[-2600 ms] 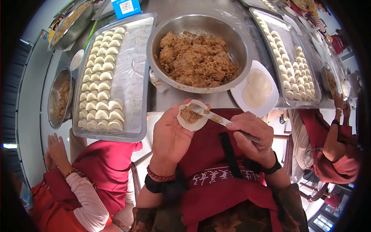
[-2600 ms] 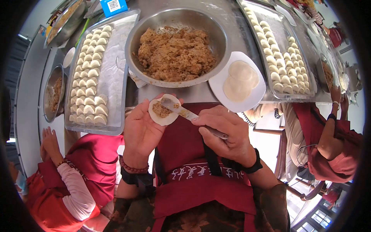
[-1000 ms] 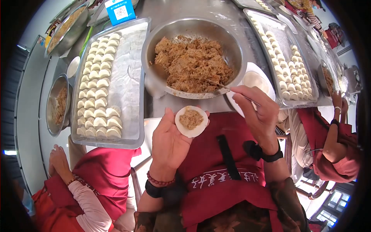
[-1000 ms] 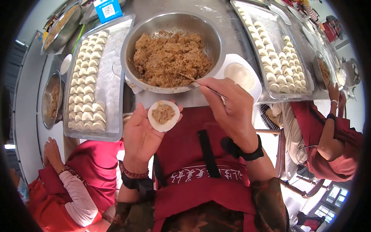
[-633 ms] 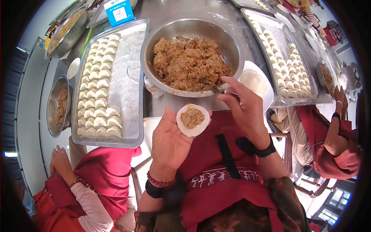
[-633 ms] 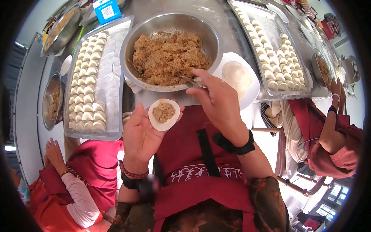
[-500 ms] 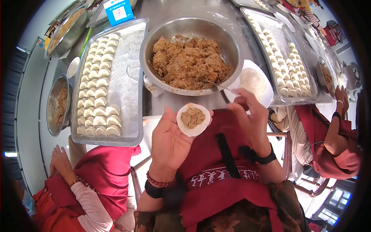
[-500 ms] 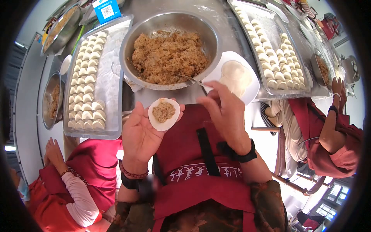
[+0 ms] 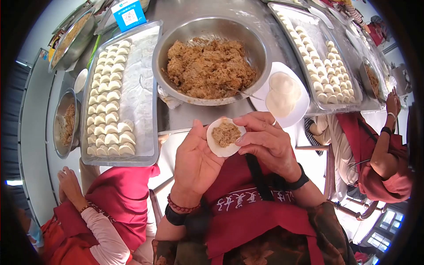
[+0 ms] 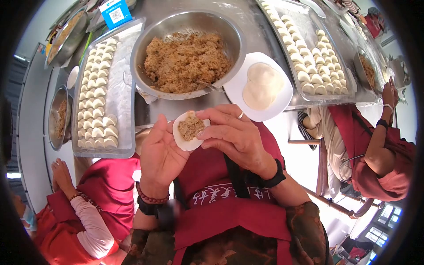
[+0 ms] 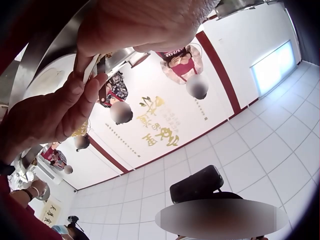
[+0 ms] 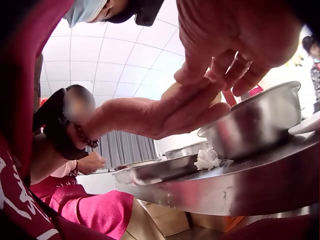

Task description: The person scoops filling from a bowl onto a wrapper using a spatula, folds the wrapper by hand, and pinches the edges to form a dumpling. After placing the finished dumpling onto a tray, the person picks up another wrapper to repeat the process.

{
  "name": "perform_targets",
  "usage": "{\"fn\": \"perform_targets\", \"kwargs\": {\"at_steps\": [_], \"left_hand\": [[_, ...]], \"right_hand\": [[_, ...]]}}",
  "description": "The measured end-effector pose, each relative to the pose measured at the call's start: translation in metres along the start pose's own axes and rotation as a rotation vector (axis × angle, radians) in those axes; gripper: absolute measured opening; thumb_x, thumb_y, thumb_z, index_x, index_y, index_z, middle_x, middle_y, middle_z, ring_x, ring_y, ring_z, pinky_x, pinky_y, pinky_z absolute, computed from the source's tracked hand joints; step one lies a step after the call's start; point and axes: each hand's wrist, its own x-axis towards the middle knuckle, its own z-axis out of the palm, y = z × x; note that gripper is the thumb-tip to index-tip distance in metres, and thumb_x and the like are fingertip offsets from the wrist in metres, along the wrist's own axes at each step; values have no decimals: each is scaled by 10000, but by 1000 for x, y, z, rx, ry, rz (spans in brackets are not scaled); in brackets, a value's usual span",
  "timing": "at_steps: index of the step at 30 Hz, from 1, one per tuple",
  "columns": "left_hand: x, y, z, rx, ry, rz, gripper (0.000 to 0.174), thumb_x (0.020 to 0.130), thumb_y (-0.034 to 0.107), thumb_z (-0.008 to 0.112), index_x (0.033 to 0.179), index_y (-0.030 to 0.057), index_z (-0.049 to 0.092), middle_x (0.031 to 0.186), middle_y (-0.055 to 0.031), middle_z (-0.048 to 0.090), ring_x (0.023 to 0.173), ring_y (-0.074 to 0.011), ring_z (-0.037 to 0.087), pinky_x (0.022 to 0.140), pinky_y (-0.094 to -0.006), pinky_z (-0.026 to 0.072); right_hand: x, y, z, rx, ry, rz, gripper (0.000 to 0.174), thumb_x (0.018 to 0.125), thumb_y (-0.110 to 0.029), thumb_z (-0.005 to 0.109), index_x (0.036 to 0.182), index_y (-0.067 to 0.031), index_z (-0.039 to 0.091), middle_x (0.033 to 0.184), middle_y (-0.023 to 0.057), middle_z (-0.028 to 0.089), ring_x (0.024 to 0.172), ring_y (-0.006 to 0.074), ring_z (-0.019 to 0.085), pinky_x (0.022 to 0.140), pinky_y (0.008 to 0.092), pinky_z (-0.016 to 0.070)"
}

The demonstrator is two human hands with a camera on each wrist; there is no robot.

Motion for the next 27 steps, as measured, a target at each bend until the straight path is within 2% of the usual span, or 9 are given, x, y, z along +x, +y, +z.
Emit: {"fn": "perform_targets", "kwargs": {"at_steps": [4, 7, 10, 13, 16, 19, 22, 27], "left_hand": [[0, -2, 5, 50, 4, 16, 530, 1079, 380, 291, 1322, -61, 456, 1298, -178, 572, 1204, -272, 578, 1032, -428, 482], [0, -8, 10, 125, -38, 49, 513, 1065, 365, 376, 1352, -54, 444, 1290, -161, 573, 1187, -264, 585, 1014, -427, 497], [-3, -13, 11, 413, -88, 137, 495, 1021, 253, 536, 1392, -54, 421, 1281, -140, 571, 1161, -227, 593, 960, -380, 533], [-2, -16, 10, 566, -83, 141, 556, 957, 125, 639, 1424, -52, 395, 1258, -121, 577, 1068, -173, 618, 897, -322, 558], [-5, -16, 7, 628, -74, 132, 564, 936, 68, 659, 1425, -50, 404, 1206, -103, 607, 948, -122, 626, 787, -251, 557], [-2, -16, 7, 689, -71, 145, 526, 944, 83, 653, 1409, -41, 442, 1079, -90, 656, 823, -93, 606, 707, -221, 522], [-2, -17, 11, 747, -54, 179, 476, 961, 98, 632, 1392, -34, 480, 957, -81, 680, 756, -75, 585, 648, -197, 477], [-3, -16, 12, 838, -24, 245, 438, 990, 135, 592, 1385, -30, 500, 909, -84, 687, 709, -74, 575, 622, -194, 465]], "right_hand": [[1, 2, 2, 51, 20, 37, 211, 730, -119, 794, 926, -108, 715, 1184, 47, 689, 1069, 271, 597, 895, 364, 489], [4, 0, 4, 117, 35, 109, 174, 752, -94, 781, 915, -102, 720, 1174, 60, 694, 1071, 261, 598, 901, 360, 487], [8, -1, 4, 154, 35, 156, 144, 774, -62, 759, 909, -91, 721, 1170, 72, 695, 1071, 249, 600, 906, 356, 485], [9, -2, 7, 177, 50, 193, 132, 784, -45, 744, 908, -82, 721, 1165, 80, 696, 1073, 245, 601, 905, 352, 488], [10, -2, 10, 188, 70, 226, 126, 792, -35, 728, 911, -78, 723, 1160, 81, 697, 1079, 244, 602, 900, 352, 493], [12, -3, 14, 189, 90, 245, 123, 805, -31, 710, 917, -78, 726, 1159, 77, 697, 1089, 245, 602, 895, 353, 497], [16, -3, 15, 192, 94, 249, 119, 820, -39, 694, 928, -76, 725, 1162, 74, 696, 1090, 240, 604, 895, 345, 496], [20, -2, 20, 249, 111, 244, 118, 835, -58, 683, 947, -66, 722, 1166, 90, 690, 1072, 228, 612, 894, 330, 492]]}}
